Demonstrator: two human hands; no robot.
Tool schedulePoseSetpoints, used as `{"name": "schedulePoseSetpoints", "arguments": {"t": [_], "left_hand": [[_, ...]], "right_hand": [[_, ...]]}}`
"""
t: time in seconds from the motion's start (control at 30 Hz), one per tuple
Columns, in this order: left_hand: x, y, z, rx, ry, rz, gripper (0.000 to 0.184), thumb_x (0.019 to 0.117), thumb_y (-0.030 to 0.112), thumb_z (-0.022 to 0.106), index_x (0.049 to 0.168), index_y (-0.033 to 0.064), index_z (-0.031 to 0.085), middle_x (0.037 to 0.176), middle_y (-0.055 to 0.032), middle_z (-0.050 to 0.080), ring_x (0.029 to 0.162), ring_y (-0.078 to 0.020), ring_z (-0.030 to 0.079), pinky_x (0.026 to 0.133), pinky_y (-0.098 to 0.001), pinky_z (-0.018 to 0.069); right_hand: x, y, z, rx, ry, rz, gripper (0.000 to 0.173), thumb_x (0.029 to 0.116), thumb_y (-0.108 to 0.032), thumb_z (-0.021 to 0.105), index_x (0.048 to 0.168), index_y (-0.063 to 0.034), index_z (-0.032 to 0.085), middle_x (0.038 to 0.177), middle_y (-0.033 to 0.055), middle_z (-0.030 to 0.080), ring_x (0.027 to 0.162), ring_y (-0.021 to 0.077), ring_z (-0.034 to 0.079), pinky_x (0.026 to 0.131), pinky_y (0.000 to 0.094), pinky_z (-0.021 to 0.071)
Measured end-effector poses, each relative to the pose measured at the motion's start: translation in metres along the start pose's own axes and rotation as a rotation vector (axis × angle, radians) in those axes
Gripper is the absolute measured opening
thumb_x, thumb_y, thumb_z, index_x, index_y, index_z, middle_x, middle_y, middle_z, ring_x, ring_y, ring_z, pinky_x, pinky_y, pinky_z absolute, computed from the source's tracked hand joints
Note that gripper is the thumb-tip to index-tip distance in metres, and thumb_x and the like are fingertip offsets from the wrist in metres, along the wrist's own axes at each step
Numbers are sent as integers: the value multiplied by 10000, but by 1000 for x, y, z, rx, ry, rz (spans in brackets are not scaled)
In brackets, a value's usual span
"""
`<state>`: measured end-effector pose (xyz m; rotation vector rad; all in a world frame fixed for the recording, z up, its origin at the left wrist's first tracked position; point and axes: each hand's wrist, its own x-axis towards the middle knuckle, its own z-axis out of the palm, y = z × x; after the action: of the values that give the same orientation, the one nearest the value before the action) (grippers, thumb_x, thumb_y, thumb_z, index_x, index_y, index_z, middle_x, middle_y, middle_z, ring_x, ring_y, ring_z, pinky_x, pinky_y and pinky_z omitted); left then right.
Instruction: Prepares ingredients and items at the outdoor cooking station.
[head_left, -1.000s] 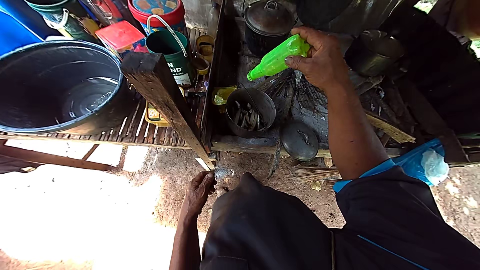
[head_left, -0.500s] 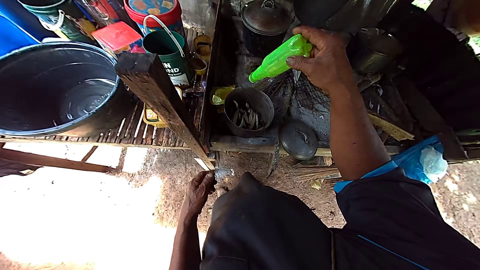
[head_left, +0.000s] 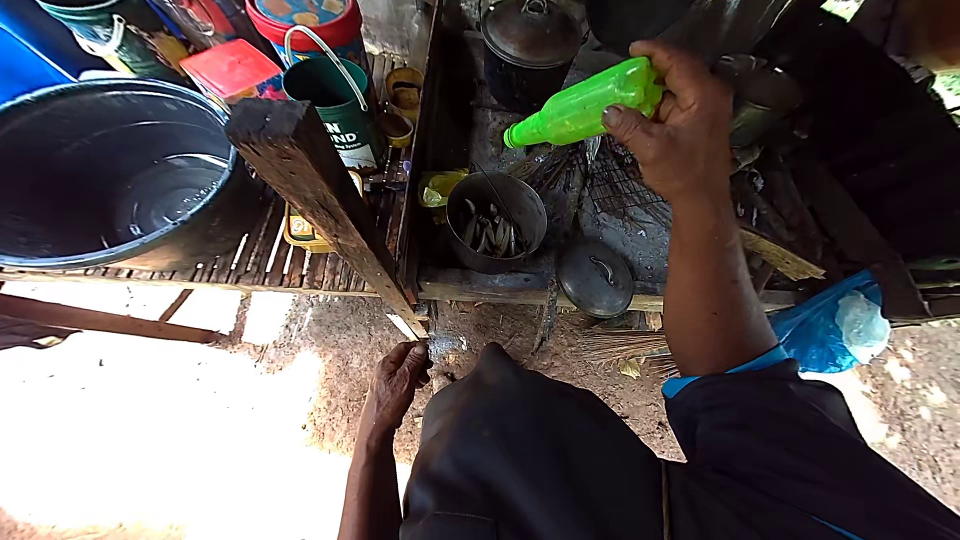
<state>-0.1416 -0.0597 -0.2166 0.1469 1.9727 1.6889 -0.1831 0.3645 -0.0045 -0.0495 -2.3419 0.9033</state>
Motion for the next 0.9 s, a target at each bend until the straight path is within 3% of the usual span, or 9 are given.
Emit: {"name": "schedulePoseSetpoints", "arguments": {"t": [0.07,0.13,0.2,0.3,0.4,0.5,0.6,0.7,0.9], "left_hand": [[1,-2,1,-7,1,1,298,1064,270,469,1069,51,671,800,-8,685,637,-96,659,594,-234,573],[-2,-5,3,-9,-13,-9,296,1065,276,474,1067,53,668,800,-8,682,639,-95,658,593,-236,572],[4,-3,3,-7,-21,2,301,1060,291,481,1067,55,668,802,-7,682,641,-92,655,595,-239,571],[0,-5,2,-4,-32,-12,301,1061,290,481,1073,51,663,805,-2,678,648,-90,656,603,-238,574],[3,-2,3,1,-36,-8,301,1065,287,468,1075,54,659,814,-1,679,650,-86,653,601,-232,569],[-1,-2,1,-1,-33,-6,301,1064,282,465,1082,54,660,817,-1,684,655,-83,659,607,-232,573],[-1,-8,1,-17,-29,3,303,1057,297,476,1067,58,662,804,4,679,645,-81,654,601,-228,570],[-3,-12,2,-14,-44,-15,304,1058,297,484,1069,55,668,809,-4,684,644,-87,654,599,-237,570],[2,-4,-1,12,-52,-9,304,1062,291,468,1082,57,660,811,2,681,647,-85,654,599,-235,570]], "right_hand": [[-24,12,22,-95,-21,67,582,929,-296,747,1419,-38,568,1279,159,647,1093,214,684,947,397,599],[-45,33,49,-267,-229,247,559,917,-351,746,1406,-111,622,1281,180,655,1159,323,640,1004,544,509],[-48,43,55,-328,-308,321,534,926,-399,725,1399,-164,642,1315,165,653,1199,348,625,1017,581,483],[-50,40,49,-302,-312,320,551,911,-406,748,1394,-163,642,1308,162,641,1177,328,624,1008,557,489],[-45,37,34,-231,-163,235,552,908,-428,751,1365,-137,643,1250,152,666,1114,276,654,974,499,532],[-48,26,15,-60,10,147,541,941,-354,734,1383,-74,593,1217,132,681,985,191,709,854,395,619],[-61,25,21,0,146,161,529,972,-283,683,1403,-13,537,1170,139,670,879,198,708,740,388,629],[-79,53,49,-281,-2,274,512,947,-378,699,1345,-61,647,1193,184,700,1091,315,679,971,534,530],[-65,48,30,-201,20,230,558,929,-416,731,1379,-104,625,1244,143,666,1115,236,655,976,428,544]]}}
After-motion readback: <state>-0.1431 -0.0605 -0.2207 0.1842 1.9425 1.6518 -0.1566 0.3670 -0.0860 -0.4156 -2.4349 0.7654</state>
